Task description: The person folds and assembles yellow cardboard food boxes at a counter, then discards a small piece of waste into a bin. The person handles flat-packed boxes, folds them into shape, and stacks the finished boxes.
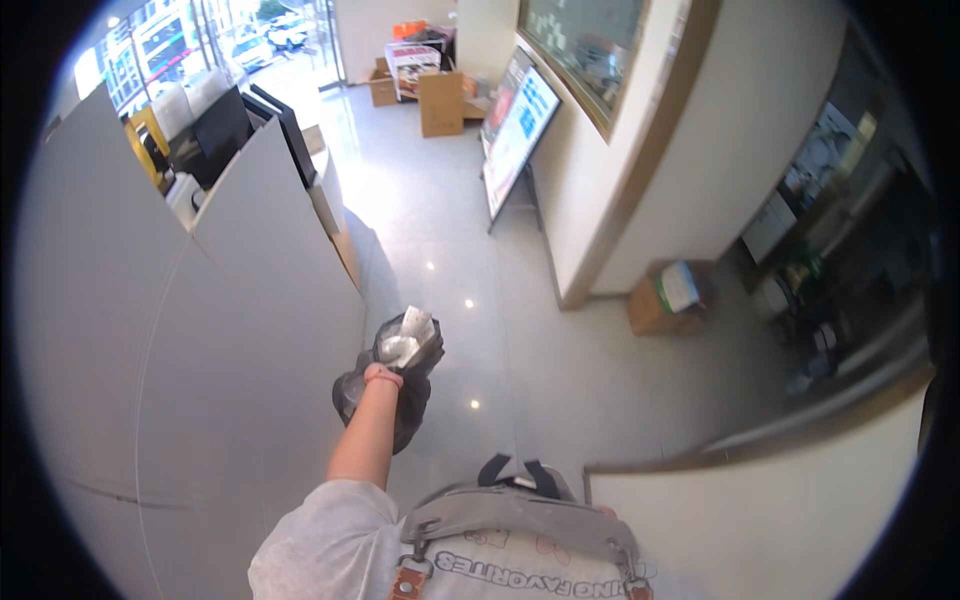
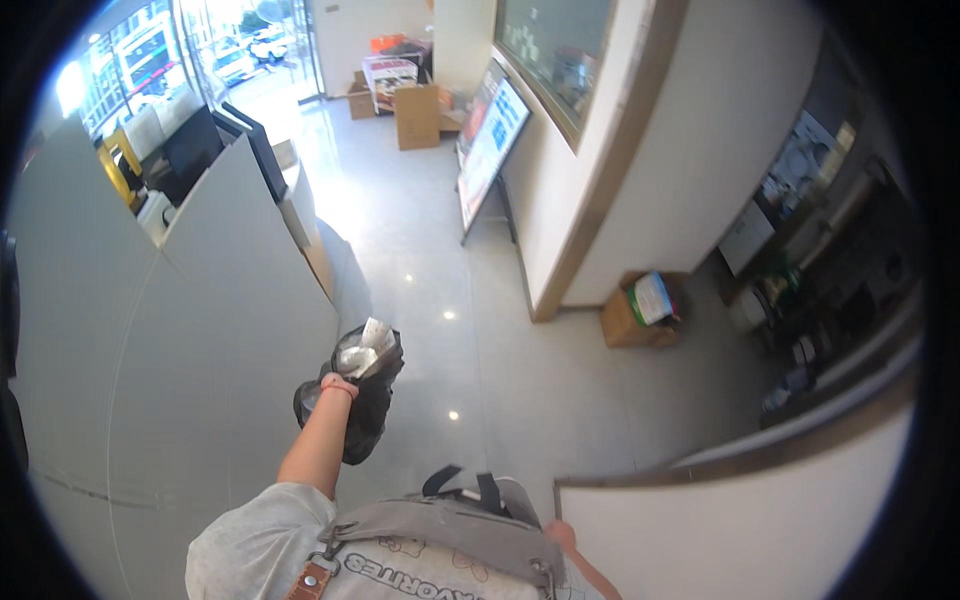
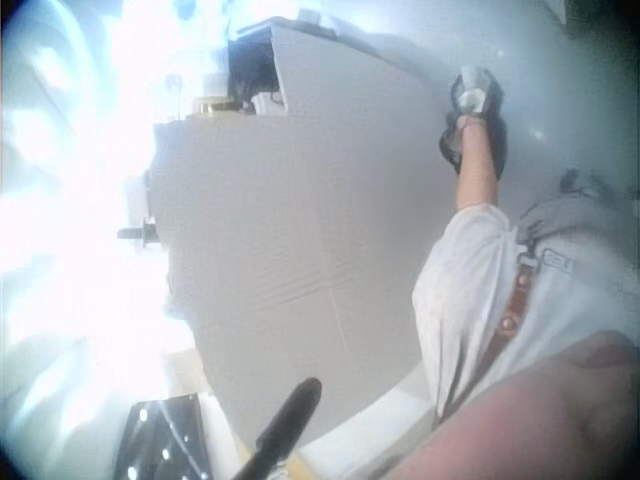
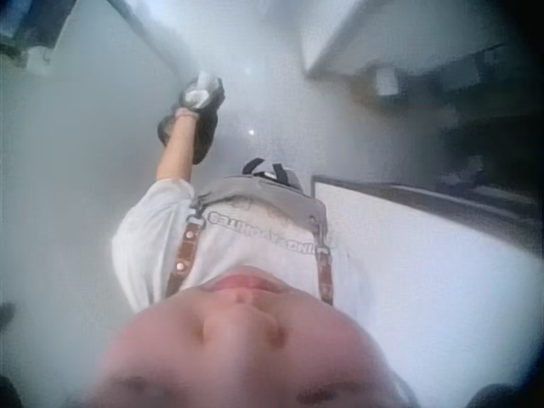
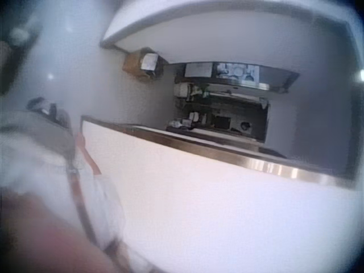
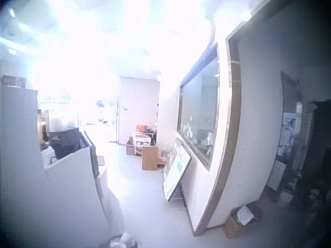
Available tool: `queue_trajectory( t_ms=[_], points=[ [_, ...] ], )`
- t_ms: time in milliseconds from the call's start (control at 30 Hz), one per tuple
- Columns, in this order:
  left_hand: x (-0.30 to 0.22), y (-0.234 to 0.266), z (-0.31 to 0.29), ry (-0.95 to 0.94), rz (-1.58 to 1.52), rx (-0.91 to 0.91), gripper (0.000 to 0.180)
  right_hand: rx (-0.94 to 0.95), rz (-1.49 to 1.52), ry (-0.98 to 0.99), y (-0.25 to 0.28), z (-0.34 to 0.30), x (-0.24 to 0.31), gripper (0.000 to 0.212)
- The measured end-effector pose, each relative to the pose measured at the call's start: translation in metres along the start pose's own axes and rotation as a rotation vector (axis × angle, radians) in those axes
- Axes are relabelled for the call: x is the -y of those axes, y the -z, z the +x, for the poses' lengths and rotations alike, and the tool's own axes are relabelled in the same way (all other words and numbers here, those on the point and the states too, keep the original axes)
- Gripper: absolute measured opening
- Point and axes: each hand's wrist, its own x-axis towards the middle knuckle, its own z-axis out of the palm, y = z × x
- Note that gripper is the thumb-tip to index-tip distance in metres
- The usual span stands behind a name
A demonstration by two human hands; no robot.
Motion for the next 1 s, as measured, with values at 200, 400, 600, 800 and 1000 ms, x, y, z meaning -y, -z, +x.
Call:
queue_trajectory(
  t_ms=[200,400,600,800,1000],
  points=[
    [-0.094,0.112,0.094,0.066,-0.046,-0.030,0.049,0.458,-0.162,-0.518,0.107,0.059,-0.131,0.024],
    [-0.155,0.227,0.220,0.154,-0.110,-0.065,0.046,0.466,-0.228,-0.413,0.285,0.398,-0.012,0.025],
    [-0.219,0.339,0.353,0.230,-0.206,-0.093,0.044,-0.123,-0.091,0.062,0.477,0.839,0.252,0.026],
    [-0.284,0.445,0.539,0.220,-0.274,-0.121,0.042,0.024,0.318,0.478,0.536,1.091,0.475,0.016],
    [-0.334,0.587,0.735,0.237,-0.345,-0.163,0.044,0.538,0.024,0.107,0.537,1.184,0.480,0.019]
  ],
)
